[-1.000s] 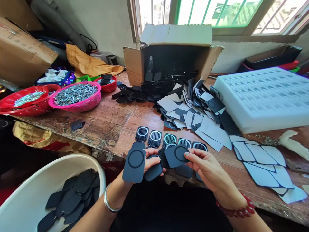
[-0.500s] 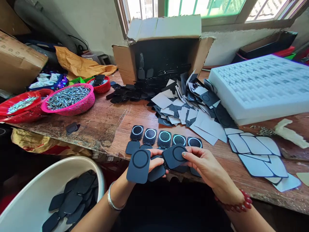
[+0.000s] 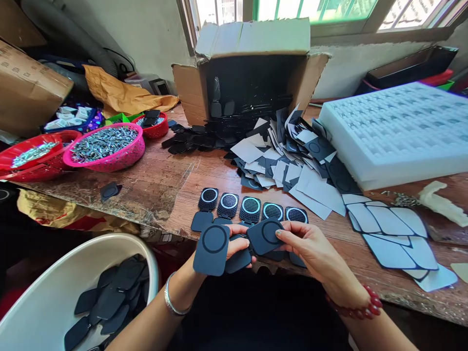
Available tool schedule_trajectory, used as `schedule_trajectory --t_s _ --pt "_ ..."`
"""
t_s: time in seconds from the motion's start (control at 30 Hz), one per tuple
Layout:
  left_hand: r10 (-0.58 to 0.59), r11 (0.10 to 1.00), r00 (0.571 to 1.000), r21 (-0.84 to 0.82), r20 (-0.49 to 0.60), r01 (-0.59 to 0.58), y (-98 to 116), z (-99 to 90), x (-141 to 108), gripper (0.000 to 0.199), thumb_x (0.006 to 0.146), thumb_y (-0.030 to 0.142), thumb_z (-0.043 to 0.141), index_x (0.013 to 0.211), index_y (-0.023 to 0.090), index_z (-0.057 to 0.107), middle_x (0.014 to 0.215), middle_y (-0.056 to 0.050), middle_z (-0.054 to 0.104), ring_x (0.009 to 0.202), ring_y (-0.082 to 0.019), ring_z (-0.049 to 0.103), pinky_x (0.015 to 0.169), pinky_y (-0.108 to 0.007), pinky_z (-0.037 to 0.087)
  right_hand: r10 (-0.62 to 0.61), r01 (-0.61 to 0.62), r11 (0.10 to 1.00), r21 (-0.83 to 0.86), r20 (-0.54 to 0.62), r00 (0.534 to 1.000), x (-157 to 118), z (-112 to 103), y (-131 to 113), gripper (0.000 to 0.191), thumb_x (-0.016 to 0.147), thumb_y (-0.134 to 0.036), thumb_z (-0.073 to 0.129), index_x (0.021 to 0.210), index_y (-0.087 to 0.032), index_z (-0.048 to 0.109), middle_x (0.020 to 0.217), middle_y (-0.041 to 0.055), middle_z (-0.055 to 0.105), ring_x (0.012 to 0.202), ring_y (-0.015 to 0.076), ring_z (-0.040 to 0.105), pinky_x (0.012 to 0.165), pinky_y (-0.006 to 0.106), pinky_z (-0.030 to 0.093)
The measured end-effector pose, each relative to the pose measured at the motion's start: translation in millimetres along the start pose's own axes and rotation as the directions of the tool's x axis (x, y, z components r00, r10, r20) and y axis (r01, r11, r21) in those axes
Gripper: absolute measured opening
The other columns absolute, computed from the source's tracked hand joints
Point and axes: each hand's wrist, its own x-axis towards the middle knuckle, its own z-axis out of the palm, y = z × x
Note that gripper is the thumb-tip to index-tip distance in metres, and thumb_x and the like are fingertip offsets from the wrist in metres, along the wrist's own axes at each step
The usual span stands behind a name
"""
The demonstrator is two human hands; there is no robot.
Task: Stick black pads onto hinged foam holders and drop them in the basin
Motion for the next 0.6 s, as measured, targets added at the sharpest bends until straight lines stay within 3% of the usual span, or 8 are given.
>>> schedule_trajectory --t_s 0.17,0.4,0.6 --pt "-0.003 1.0 1.0 0.008 -0.001 0.003 2 0.1 -1 0.032 0.073 0.027 0.069 0.104 0.018 0.071 0.071 -0.002 0.073 0.068 -0.021 0.072 0.061 -0.03 0.059 -0.019 0.02 0.999 -0.03 0.051 0.999 0 -5 4 0.037 0.065 -0.047 0.086 0.064 -0.017 0.065 0.078 0.0037 0.069 0.073 0.0159 0.063 0.072 0.029 0.059" --pt "-0.025 1.0 0.999 -0.017 -0.034 0.024 4 1.9 -2 0.038 0.072 0.038 0.074 0.104 0.017 0.069 0.078 -0.005 0.073 0.066 -0.022 0.071 0.059 -0.031 0.058 -0.039 0.04 0.996 -0.08 0.02 0.999 -1 0 1 0.04 0.061 -0.05 0.087 0.061 -0.017 0.064 0.078 0.0042 0.068 0.072 0.0168 0.062 0.07 0.03 0.059" --pt "-0.009 1.0 0.998 -0.029 -0.056 0.007 2 0.8 -1 0.039 0.071 0.038 0.075 0.102 0.016 0.067 0.078 -0.004 0.074 0.06 -0.019 0.07 0.055 -0.028 0.058 -0.077 0.074 0.992 -0.103 -0.023 0.997 -5 8 -3 0.041 0.06 -0.052 0.086 0.058 -0.018 0.064 0.076 0.0028 0.066 0.069 0.0153 0.058 0.062 0.026 0.054"
